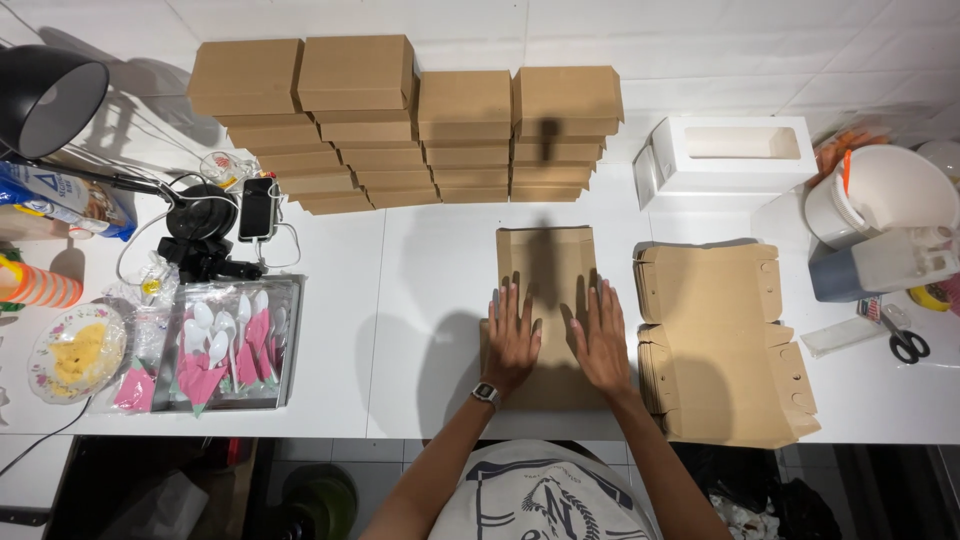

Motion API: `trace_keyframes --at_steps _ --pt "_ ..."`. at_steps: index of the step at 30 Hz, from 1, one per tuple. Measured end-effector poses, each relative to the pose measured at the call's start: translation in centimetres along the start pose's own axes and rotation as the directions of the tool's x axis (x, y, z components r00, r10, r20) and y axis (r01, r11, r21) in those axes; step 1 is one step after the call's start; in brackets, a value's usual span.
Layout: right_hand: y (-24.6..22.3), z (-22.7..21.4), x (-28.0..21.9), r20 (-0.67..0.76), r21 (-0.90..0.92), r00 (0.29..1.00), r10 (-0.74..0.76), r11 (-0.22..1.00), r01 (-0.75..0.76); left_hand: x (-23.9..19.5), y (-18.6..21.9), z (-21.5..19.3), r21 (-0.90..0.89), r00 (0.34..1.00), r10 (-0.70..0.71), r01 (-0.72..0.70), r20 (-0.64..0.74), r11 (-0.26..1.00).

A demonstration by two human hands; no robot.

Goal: The person assembles flat cardboard boxes on a white countertop. They fold the flaps and crease the edges to form the box shape, then place the finished boxes into a stack. The process is repeated continuously throughout the video.

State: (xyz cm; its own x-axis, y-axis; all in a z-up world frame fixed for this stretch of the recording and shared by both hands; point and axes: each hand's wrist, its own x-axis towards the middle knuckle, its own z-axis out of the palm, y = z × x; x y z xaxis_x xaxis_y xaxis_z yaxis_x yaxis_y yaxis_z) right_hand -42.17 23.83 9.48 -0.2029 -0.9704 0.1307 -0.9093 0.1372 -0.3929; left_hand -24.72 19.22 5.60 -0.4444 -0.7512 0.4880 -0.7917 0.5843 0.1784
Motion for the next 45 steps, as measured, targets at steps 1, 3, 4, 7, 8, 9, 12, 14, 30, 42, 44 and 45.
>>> trace_keyframes --at_steps 1,3,4,7,8,9,12,14,30,42,44,45 --pt "-0.1 0.3 1.0 0.038 -0.026 0.999 -0.026 0.999 0.027 0.4 -0.4 1.3 -0.007 1.000 0.003 -0.003 0.018 1.000" --pt "0.9 2.1 2.1 0.075 -0.054 0.996 -0.057 0.997 0.061 0.2 -1.5 3.9 -0.014 1.000 0.003 -0.002 0.030 1.000" --pt "2.0 3.7 2.2 0.119 -0.111 0.989 -0.083 0.989 0.096 -0.3 -2.1 5.1 -0.009 0.999 0.020 -0.019 0.043 1.000" --pt "3.2 5.2 2.3 0.162 -0.149 0.981 -0.110 0.980 0.134 -0.8 -2.7 6.1 -0.010 0.998 0.027 -0.026 0.054 1.000" --pt "3.3 5.2 2.5 0.154 -0.131 0.982 -0.108 0.983 0.129 -0.6 -2.7 6.0 -0.018 0.998 0.025 -0.025 0.052 1.000" --pt "3.5 5.3 2.9 0.154 -0.133 0.982 -0.113 0.982 0.134 -0.2 -2.7 5.9 -0.017 0.999 0.022 -0.021 0.047 1.000" --pt "4.2 5.4 4.5 0.143 -0.125 0.985 -0.095 0.986 0.113 0.9 -2.5 6.2 0.072 0.996 -0.009 0.003 0.084 0.997" --pt "4.3 5.2 7.1 0.162 -0.169 0.986 -0.038 0.983 0.065 3.1 -2.9 7.7 -0.045 0.989 -0.137 0.140 0.054 0.989" --pt "4.7 9.2 14.9 -0.075 -0.041 0.971 -0.227 0.974 0.224 9.4 -5.8 10.1 -0.008 0.996 -0.092 0.092 0.017 0.996" --pt "4.5 8.8 14.7 -0.102 -0.111 0.962 -0.251 0.964 0.240 9.6 -5.7 10.3 -0.126 0.988 -0.145 0.137 -0.055 0.982" --pt "4.4 9.2 14.6 -0.160 -0.176 0.943 -0.290 0.949 0.262 9.6 -5.8 10.4 -0.012 0.988 -0.104 0.103 -0.117 0.995" --pt "4.6 9.2 14.1 -0.178 -0.174 0.936 -0.305 0.946 0.275 9.3 -5.6 10.2 0.002 0.985 -0.100 0.102 -0.137 0.995"
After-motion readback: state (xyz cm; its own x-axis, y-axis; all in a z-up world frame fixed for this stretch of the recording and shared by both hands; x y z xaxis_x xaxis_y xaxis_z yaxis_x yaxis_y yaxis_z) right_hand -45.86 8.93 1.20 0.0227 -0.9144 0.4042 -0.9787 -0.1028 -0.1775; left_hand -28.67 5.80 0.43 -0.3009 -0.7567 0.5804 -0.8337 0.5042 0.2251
